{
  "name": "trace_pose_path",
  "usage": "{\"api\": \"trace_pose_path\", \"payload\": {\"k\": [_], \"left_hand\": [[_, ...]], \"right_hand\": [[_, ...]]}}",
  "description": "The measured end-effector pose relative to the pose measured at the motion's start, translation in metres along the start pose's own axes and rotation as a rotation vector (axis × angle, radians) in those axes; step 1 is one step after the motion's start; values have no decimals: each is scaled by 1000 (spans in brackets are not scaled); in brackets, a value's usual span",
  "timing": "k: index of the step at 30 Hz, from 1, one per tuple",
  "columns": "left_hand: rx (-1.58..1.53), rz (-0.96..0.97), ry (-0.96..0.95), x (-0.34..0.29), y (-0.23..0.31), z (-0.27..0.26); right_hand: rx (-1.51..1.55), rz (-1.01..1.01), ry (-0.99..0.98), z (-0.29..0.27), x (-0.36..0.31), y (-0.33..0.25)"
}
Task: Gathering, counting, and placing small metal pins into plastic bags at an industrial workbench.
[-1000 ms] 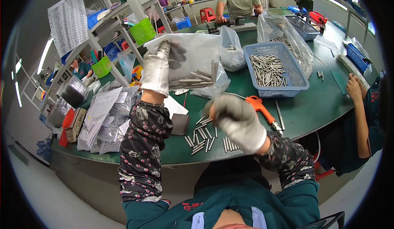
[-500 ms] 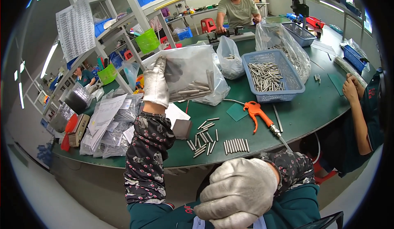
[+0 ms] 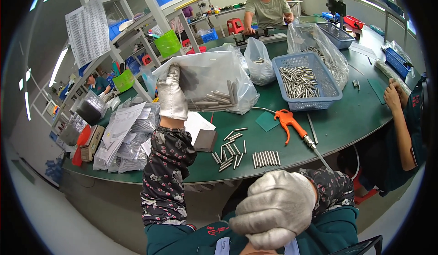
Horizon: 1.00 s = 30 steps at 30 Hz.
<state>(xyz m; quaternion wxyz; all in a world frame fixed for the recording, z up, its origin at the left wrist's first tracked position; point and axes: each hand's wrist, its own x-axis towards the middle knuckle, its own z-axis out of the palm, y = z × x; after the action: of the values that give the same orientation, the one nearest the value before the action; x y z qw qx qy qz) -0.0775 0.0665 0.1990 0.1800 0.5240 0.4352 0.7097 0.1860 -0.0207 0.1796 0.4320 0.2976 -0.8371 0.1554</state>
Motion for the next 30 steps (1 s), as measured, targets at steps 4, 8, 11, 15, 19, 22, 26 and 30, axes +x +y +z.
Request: {"api": "trace_pose_path", "payload": {"k": [4, 8, 11, 15, 19, 22, 26, 30], "left_hand": [[-347, 104, 124, -5, -5, -3], [-1025, 107, -523, 16, -36, -45], [-1263, 212, -724, 25, -48, -46], [-1314, 176, -694, 15, -45, -49], [-1283, 181, -693, 18, -58, -61], [-1295, 160, -691, 20, -65, -65], [-1291, 88, -651, 19, -69, -65], [-1346, 132, -780, 25, -84, -75]], "right_hand": [[-80, 274, -48, 6, -17, 9], [45, 557, 1, 13, -45, 7], [-4, 665, 161, 31, -61, 7], [-3, 766, 192, 37, -71, 10], [-2, 762, 179, 41, -72, 13], [2, 788, 130, 42, -74, 13], [9, 795, 105, 47, -79, 13], [35, 811, 39, 47, -80, 14]]}}
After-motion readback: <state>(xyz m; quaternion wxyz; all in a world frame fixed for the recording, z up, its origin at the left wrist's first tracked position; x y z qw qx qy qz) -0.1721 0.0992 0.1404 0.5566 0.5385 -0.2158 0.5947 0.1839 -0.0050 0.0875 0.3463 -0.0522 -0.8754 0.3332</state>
